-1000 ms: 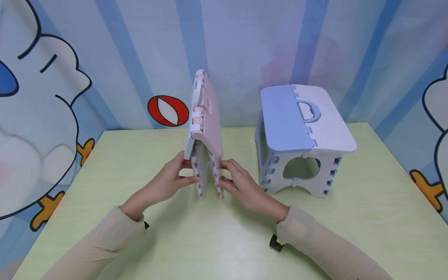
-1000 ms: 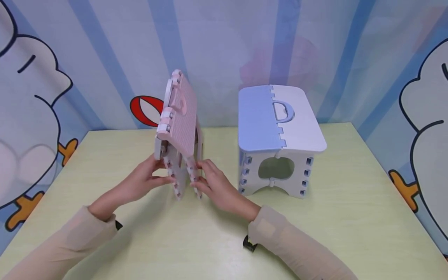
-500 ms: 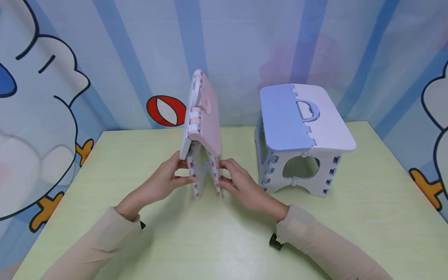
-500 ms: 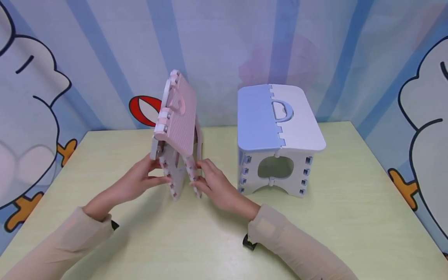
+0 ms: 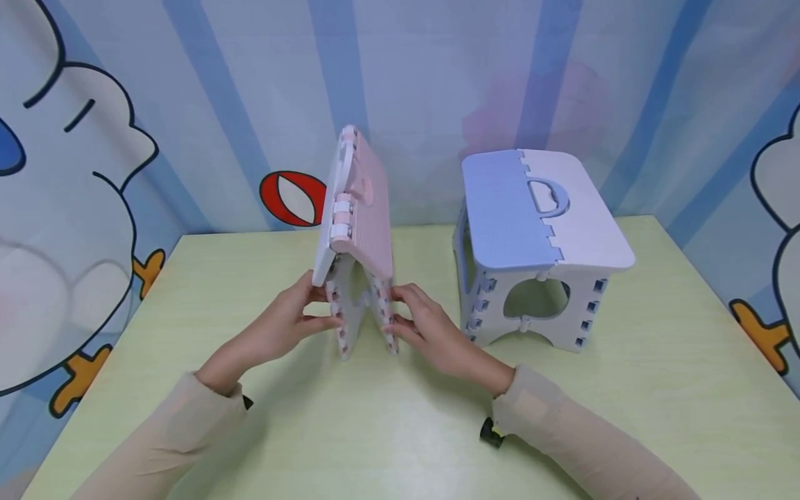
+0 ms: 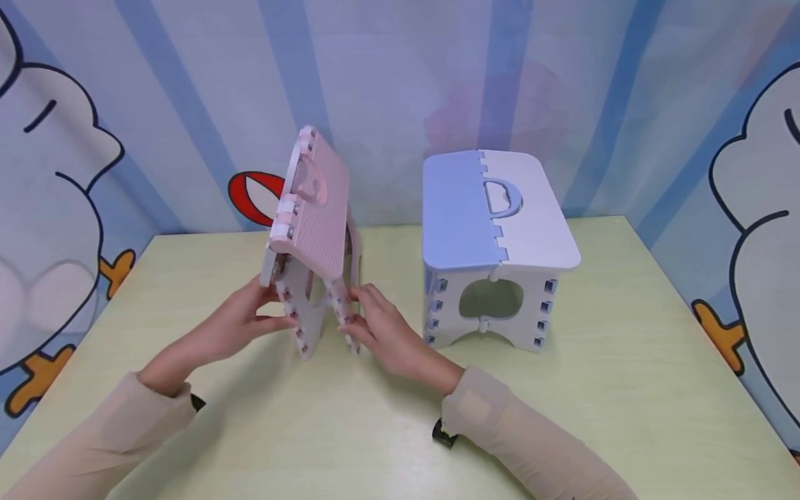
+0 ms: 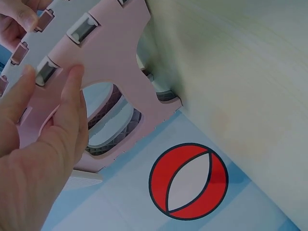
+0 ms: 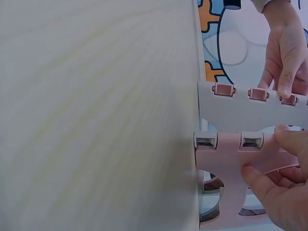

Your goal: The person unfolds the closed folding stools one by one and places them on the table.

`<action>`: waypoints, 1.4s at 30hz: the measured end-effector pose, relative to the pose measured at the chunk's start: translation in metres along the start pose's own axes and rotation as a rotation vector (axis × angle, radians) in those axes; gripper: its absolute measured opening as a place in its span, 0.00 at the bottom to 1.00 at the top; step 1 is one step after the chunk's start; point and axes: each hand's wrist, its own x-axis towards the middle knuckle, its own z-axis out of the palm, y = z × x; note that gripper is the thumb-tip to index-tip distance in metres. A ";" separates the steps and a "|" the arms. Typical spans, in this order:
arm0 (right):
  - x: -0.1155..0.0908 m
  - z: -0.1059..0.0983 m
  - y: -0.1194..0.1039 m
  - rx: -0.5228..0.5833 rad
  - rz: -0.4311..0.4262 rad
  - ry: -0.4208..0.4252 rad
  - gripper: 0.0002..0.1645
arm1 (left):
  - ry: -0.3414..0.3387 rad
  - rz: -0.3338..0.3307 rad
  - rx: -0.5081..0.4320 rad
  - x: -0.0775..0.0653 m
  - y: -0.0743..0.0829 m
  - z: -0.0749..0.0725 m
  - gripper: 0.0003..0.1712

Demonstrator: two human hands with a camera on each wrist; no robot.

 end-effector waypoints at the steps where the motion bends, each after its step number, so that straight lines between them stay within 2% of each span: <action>1: 0.000 0.000 0.000 0.001 -0.001 0.001 0.27 | -0.001 -0.003 -0.002 -0.001 0.000 0.000 0.50; 9: 0.000 0.000 0.001 -0.012 0.007 0.002 0.27 | -0.007 0.004 0.011 -0.003 -0.003 -0.005 0.48; 22: 0.000 -0.001 0.003 -0.024 0.001 0.001 0.27 | -0.034 0.021 0.008 -0.005 -0.008 -0.013 0.51; 42: 0.000 -0.003 0.001 -0.034 0.008 0.005 0.26 | -0.059 0.002 -0.015 -0.008 -0.008 -0.021 0.54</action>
